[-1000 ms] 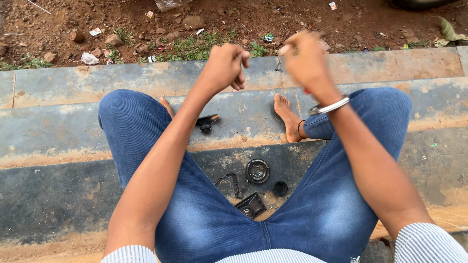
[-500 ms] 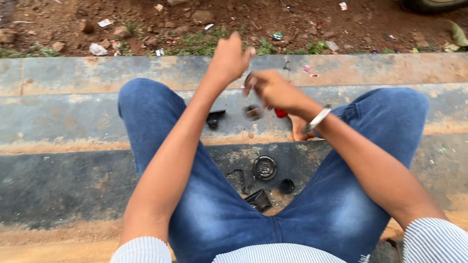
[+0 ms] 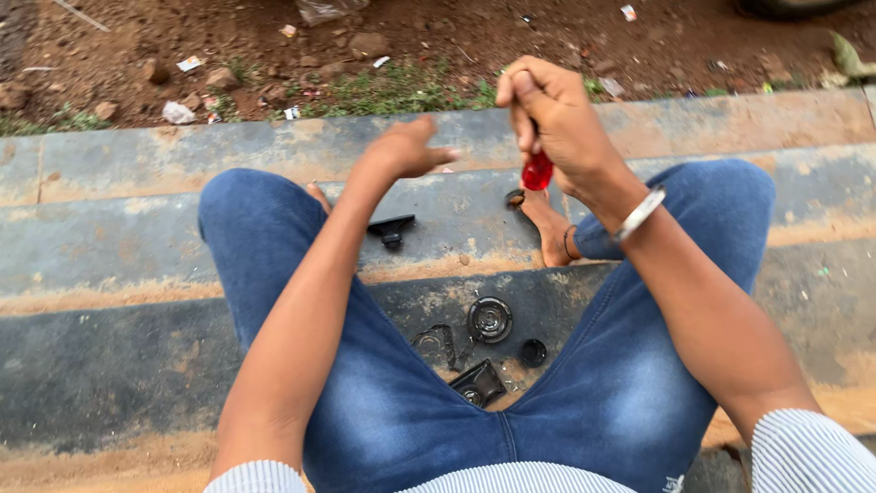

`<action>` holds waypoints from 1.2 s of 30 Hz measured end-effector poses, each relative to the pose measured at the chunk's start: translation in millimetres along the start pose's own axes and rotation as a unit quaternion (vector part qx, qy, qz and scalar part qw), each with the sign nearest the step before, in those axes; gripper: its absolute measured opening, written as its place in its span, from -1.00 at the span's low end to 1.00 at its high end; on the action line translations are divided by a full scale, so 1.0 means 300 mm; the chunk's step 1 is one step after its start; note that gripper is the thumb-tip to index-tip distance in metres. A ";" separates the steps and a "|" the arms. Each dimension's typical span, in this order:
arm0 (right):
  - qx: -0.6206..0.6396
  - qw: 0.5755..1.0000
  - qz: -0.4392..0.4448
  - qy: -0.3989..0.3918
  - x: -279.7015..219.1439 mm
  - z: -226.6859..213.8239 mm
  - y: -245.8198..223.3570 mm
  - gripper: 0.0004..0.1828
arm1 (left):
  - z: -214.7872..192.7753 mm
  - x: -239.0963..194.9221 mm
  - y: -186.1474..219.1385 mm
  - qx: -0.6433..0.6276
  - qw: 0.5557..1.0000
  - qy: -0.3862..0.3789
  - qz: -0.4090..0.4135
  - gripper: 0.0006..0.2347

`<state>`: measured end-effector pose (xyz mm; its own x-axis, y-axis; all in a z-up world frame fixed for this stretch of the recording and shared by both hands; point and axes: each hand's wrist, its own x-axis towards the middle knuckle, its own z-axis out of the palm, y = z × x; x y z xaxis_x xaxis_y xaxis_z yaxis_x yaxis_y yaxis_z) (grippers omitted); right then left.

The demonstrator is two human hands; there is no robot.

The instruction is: The person sits on steps and uses a red screwdriver to assemble small black mechanical parts. They manipulate a circular component and a rectangular housing, tightening screws to join them together.

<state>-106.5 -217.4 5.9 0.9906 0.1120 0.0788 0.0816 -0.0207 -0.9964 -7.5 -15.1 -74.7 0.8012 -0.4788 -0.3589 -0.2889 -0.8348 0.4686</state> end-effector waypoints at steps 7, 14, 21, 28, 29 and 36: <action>0.000 0.998 -0.056 -0.027 -0.008 -0.008 -0.008 -0.70 | 0.060 0.069 -0.082 0.145 0.987 -0.022 -0.065 -0.44; 0.167 0.977 -0.104 -0.087 -0.058 -0.006 -0.139 -0.70 | 0.278 0.119 0.093 -0.136 0.936 0.032 0.324 -0.05; 0.224 0.965 -0.098 -0.095 -0.117 -0.087 -0.255 -0.59 | 0.413 0.097 0.266 -0.363 0.891 -0.092 0.258 -0.48; 0.296 0.950 -0.020 -0.099 -0.134 -0.019 -0.315 -0.71 | 0.341 0.144 0.306 -0.452 0.735 0.123 0.490 -0.43; 0.292 0.948 -0.014 -0.123 -0.136 -0.008 -0.323 -0.70 | 0.338 0.153 0.310 -0.419 0.790 0.102 0.436 -0.56; -0.197 0.979 -0.020 0.048 -0.114 -0.083 -0.369 -0.65 | 0.104 0.193 0.207 -0.557 0.791 0.103 0.233 -0.58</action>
<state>-146.8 -243.8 114.3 0.9899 0.0264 0.1390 0.1378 -0.4019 -0.9052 4.6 -103.1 -91.6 0.8452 -0.5139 0.1470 -0.0286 0.2311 0.9725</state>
